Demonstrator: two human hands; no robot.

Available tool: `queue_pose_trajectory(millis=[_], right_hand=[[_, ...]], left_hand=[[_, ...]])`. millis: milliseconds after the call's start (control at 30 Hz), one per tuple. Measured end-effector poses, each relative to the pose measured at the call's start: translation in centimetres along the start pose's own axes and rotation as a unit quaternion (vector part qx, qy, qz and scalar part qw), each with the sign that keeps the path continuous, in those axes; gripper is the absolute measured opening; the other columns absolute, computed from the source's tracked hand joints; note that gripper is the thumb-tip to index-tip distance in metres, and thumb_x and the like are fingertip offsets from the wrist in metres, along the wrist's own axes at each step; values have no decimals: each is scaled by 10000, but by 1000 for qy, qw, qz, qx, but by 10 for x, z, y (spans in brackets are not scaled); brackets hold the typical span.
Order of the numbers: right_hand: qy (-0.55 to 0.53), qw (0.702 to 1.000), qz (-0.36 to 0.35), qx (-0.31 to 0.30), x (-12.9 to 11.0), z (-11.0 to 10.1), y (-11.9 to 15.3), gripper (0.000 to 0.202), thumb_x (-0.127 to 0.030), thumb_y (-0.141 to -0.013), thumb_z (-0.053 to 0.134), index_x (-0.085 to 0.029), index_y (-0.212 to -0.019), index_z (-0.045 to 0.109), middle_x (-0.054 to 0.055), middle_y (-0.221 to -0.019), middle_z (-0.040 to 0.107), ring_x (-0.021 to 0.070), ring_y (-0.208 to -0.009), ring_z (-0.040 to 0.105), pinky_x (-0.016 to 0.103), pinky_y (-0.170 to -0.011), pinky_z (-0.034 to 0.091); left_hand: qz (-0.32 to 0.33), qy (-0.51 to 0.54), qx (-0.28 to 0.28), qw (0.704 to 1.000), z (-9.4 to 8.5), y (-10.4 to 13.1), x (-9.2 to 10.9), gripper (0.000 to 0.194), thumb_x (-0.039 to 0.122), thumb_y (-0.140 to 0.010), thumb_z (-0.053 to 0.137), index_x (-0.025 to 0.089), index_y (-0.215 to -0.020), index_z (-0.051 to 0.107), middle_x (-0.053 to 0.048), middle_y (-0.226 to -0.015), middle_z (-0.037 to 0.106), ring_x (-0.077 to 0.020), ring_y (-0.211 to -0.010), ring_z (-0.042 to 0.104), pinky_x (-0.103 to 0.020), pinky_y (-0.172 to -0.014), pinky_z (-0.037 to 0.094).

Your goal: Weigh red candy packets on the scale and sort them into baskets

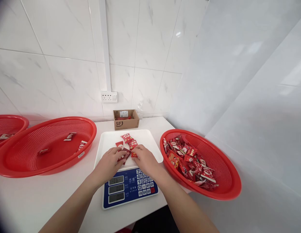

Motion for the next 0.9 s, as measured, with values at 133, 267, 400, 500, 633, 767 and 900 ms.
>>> queue_pose_trajectory(millis=[133,267,400,500,633,767,900], right_hand=[[23,999,-27,-4,-8,3,3,180,-143,-827,535,-167,-934,678,83,-1089,603,201,-979,589,345,-902,449],[25,998,-54,0,-12,5,6,148,-155,-837,534,-183,-852,679,61,-1019,619,175,-908,606,310,-850,467],[22,997,-76,-6,-15,7,6,151,-165,-850,521,-193,-834,669,52,-1003,625,166,-888,614,299,-820,477],[22,995,-93,-12,-17,10,5,164,-132,-844,512,-194,-845,664,55,-1020,630,167,-910,613,303,-833,480],[32,993,-115,-20,-23,14,1,201,-61,-814,518,-184,-877,662,57,-1023,637,158,-920,608,288,-843,478],[112,987,-110,-14,-23,17,-6,196,-90,-850,503,-191,-872,670,44,-988,641,148,-931,586,254,-842,459],[169,984,-61,9,-11,10,-14,207,-116,-869,473,-180,-880,670,72,-976,626,201,-957,552,306,-830,443]], left_hand=[[-11,-18,1,1000,0,0,-2,258,259,-888,455,218,-1072,631,-85,-1119,598,-247,-1018,543,-400,-880,447],[-25,-49,2,998,0,0,-4,265,278,-891,456,209,-1081,627,-94,-1155,585,-252,-1014,548,-404,-886,437],[-38,-63,3,997,-1,-1,-5,254,291,-891,464,203,-1059,633,-95,-1086,605,-255,-1003,547,-395,-866,439],[-50,-75,4,996,-3,-1,-6,256,296,-897,449,189,-1032,639,-97,-998,614,-256,-957,551,-392,-831,445],[-56,-84,6,995,-4,-1,-8,262,281,-904,426,181,-1018,640,-100,-979,610,-251,-933,547,-387,-822,443],[-55,-73,8,996,-3,-2,-9,270,293,-890,460,179,-1069,626,-96,-1016,608,-260,-955,537,-400,-847,436],[-43,-62,0,997,-2,-1,-5,278,261,-887,461,175,-1100,616,-98,-1020,606,-261,-955,534,-406,-854,435]])
Point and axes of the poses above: each hand's wrist, its own y-axis away from the middle knuckle, its own z-axis out of the palm, x = y × z, the point moved 10 cm from there along -y, towards the middle knuckle
